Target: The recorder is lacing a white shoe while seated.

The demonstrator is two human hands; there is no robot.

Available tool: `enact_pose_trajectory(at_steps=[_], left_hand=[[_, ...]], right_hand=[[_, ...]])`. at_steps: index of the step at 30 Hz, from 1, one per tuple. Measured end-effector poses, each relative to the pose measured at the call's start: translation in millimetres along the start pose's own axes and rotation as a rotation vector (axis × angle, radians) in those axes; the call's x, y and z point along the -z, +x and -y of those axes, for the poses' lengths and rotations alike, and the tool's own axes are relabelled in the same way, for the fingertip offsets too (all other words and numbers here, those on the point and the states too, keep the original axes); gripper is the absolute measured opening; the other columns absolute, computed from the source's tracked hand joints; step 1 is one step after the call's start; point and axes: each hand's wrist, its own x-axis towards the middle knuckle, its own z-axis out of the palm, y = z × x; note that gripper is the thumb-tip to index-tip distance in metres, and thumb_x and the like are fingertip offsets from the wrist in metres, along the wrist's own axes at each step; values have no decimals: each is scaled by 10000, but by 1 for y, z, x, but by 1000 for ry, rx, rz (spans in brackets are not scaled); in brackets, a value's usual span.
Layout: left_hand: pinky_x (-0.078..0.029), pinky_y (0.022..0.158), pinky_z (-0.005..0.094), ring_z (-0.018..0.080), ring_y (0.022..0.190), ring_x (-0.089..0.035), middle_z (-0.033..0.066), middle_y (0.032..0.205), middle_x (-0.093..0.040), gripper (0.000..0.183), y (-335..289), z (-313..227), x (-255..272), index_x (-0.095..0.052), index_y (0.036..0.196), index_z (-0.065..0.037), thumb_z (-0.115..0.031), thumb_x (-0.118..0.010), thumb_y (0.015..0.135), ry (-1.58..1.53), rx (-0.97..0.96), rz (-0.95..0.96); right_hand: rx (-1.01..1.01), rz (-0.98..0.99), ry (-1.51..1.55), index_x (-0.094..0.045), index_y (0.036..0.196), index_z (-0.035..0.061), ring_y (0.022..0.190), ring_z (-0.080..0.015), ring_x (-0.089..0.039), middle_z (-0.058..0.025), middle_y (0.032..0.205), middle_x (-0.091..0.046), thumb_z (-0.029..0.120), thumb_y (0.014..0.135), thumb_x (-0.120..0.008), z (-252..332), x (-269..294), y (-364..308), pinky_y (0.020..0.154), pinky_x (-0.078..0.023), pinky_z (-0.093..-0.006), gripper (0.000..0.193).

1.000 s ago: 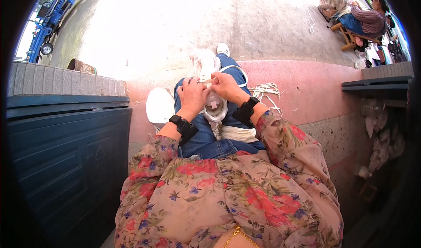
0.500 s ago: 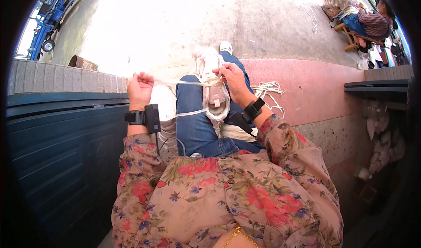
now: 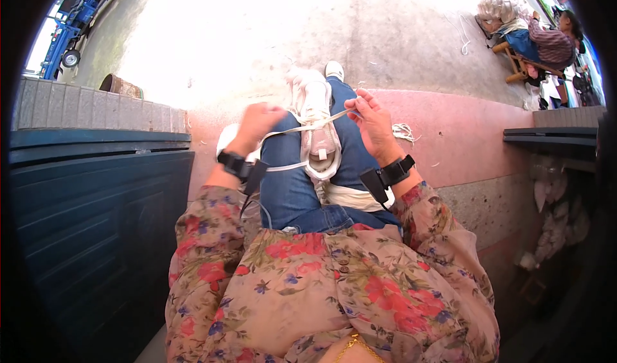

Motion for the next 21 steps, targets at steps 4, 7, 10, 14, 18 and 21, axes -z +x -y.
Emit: enact_pose_trajectory(at_steps=[4,7,10,14,18,21], left_hand=[[-449,632,339,266,700,-596,170,721,-606,217,12,-16,-44,-637,779,-15,-198,-641,662,349,-220,206],[-448,631,304,228,669,-584,165,730,-601,237,20,-26,-47,-622,805,10,-192,-640,683,755,-467,190],[-443,640,311,230,677,-576,147,721,-590,182,24,-35,-47,-607,783,15,-147,-614,701,546,-380,311],[-293,377,174,28,451,-399,13,668,-537,188,26,-47,-18,-549,935,-18,-89,-567,762,-255,241,475],[-201,326,156,10,389,-286,2,662,-520,201,21,-37,-6,-497,981,-51,-49,-533,783,-486,375,412],[-210,329,165,18,388,-283,17,662,-534,151,22,-33,-13,-510,932,-53,-37,-521,783,-550,382,398]], right_hand=[[-4,-39,106,-432,1128,40,838,-127,-543,-64,883,-593,124,852,-512,3,4,-5,743,-400,-266,299],[-28,-74,150,-419,1138,36,836,-143,-552,-73,875,-593,109,853,-502,5,6,-7,747,-404,-277,305],[-29,-62,224,-398,1141,30,771,-167,-575,-75,800,-589,56,836,-489,6,12,-5,726,-428,-282,319],[219,-159,307,-378,1149,35,667,-184,-580,-92,738,-581,-25,785,-488,32,42,-8,663,-463,-296,385],[443,-278,458,-406,1095,98,643,-218,-576,-119,735,-582,-48,787,-477,77,139,-16,654,-466,-300,349],[550,-380,442,-435,1044,110,690,-235,-577,-127,757,-581,-35,801,-474,110,200,-38,700,-467,-357,286]])
